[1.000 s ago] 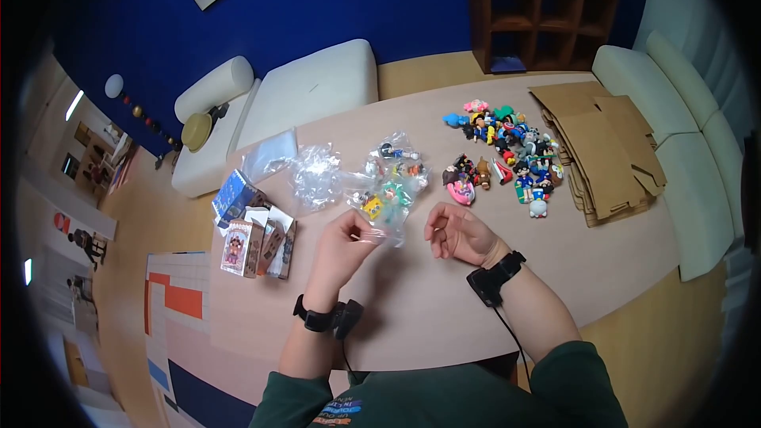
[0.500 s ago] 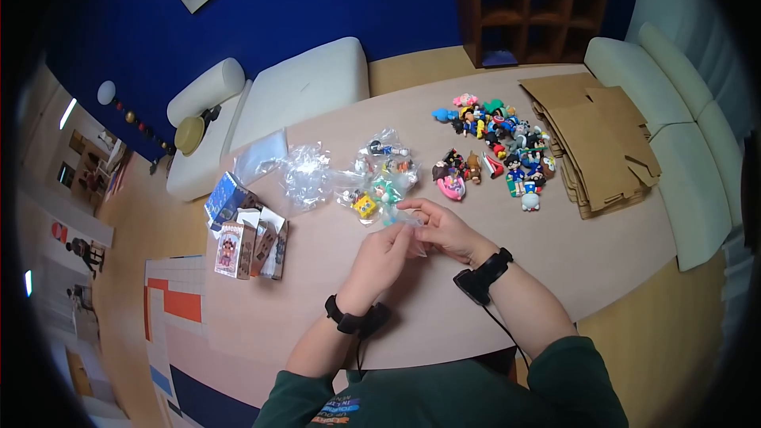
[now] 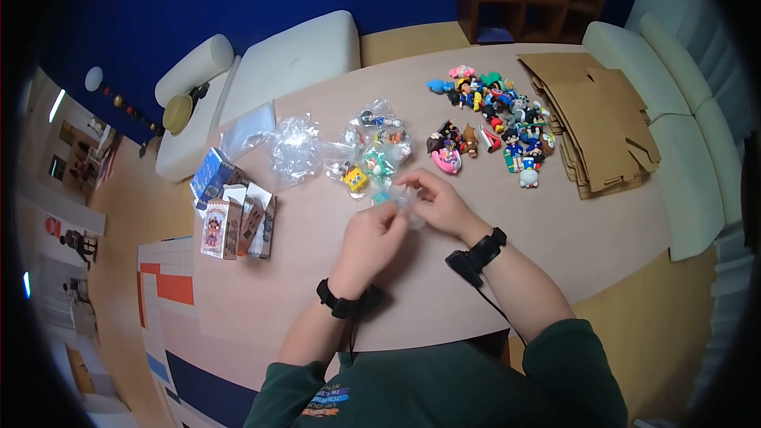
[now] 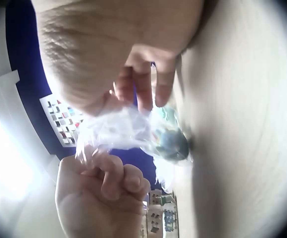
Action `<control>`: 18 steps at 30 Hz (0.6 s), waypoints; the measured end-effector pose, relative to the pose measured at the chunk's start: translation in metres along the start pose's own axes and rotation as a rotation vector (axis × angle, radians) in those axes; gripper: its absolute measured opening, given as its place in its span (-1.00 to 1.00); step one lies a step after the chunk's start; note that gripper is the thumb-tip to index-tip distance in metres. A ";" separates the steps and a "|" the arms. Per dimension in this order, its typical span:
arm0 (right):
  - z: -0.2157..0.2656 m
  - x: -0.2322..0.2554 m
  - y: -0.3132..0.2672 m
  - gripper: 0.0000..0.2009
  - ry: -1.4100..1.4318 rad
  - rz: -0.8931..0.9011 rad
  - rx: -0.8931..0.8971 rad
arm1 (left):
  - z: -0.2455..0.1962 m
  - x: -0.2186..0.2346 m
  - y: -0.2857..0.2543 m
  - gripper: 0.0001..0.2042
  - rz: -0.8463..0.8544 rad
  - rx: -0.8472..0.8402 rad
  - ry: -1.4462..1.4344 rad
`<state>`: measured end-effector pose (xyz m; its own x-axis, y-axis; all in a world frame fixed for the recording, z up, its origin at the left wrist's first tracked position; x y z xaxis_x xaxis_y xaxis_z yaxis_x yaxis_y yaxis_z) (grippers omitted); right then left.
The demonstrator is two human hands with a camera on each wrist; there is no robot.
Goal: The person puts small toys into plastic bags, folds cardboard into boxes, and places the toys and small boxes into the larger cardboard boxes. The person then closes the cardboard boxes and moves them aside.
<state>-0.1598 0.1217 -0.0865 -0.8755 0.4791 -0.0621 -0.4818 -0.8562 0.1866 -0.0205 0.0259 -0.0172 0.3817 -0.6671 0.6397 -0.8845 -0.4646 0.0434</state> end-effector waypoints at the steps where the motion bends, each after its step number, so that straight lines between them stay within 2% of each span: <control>1: 0.006 -0.002 0.000 -0.54 -0.167 0.091 0.029 | -0.005 -0.003 -0.001 -0.72 0.028 -0.050 0.014; 2: 0.004 -0.001 0.001 -0.54 -0.166 0.096 0.025 | -0.002 -0.004 0.000 -0.72 0.027 -0.044 0.011; 4: -0.004 0.001 0.000 -0.50 0.059 0.168 -0.161 | 0.004 -0.009 0.005 -0.72 0.046 -0.044 -0.059; 5: -0.003 -0.002 0.002 -0.53 0.044 0.129 -0.081 | 0.002 -0.008 0.007 -0.72 0.050 -0.045 -0.060; 6: -0.002 -0.002 0.001 -0.53 0.043 0.125 -0.083 | 0.000 -0.006 0.008 -0.73 0.075 -0.043 -0.088; 8: 0.000 -0.002 -0.001 -0.59 0.101 0.144 -0.172 | -0.003 -0.005 0.007 -0.74 0.102 -0.040 -0.120; 10: 0.001 0.002 0.001 -0.65 0.047 0.097 -0.165 | -0.007 -0.006 0.007 -0.79 0.147 -0.192 -0.044; 11: 0.000 0.005 0.001 -0.69 -0.006 0.053 -0.156 | -0.006 -0.008 0.005 -0.79 0.150 -0.195 -0.049; 12: -0.002 0.008 0.001 -0.69 -0.012 0.049 -0.160 | -0.004 -0.010 0.002 -0.83 0.063 -0.220 -0.143; 13: -0.007 0.012 0.001 -0.77 0.227 -0.051 -0.226 | 0.000 -0.012 0.001 -0.86 -0.023 -0.246 -0.237; 14: -0.013 0.017 0.000 -0.84 0.468 -0.154 -0.288 | 0.014 -0.011 0.004 -0.88 -0.121 -0.272 -0.204; 15: -0.013 0.021 0.000 -0.85 0.638 -0.199 -0.252 | 0.030 -0.013 0.007 -0.83 -0.204 -0.171 -0.324; 16: -0.013 0.025 -0.001 -0.85 0.641 -0.204 -0.254 | 0.047 -0.014 0.007 -0.78 -0.288 -0.066 -0.439; 17: -0.007 0.025 -0.002 -0.82 0.805 -0.146 -0.220 | 0.043 -0.008 0.010 -0.66 -0.297 -0.097 -0.441; 18: -0.004 0.025 -0.002 -0.78 0.970 -0.080 -0.186 | 0.038 -0.005 0.010 -0.66 -0.299 -0.090 -0.436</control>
<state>-0.1809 0.1350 -0.0925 -0.4503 0.2426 -0.8593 -0.4663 -0.8846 -0.0054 -0.0210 0.0024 -0.0497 0.6794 -0.7023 0.2125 -0.7324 -0.6320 0.2532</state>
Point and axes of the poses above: each hand's wrist, its own y-axis towards the middle knuckle, its own x-axis out of the back of the hand, z = x × y, the point moved 2 cm from there along y, towards the middle knuckle, and after that the axes turned 3 degrees about -x, right-handed, at the moved point
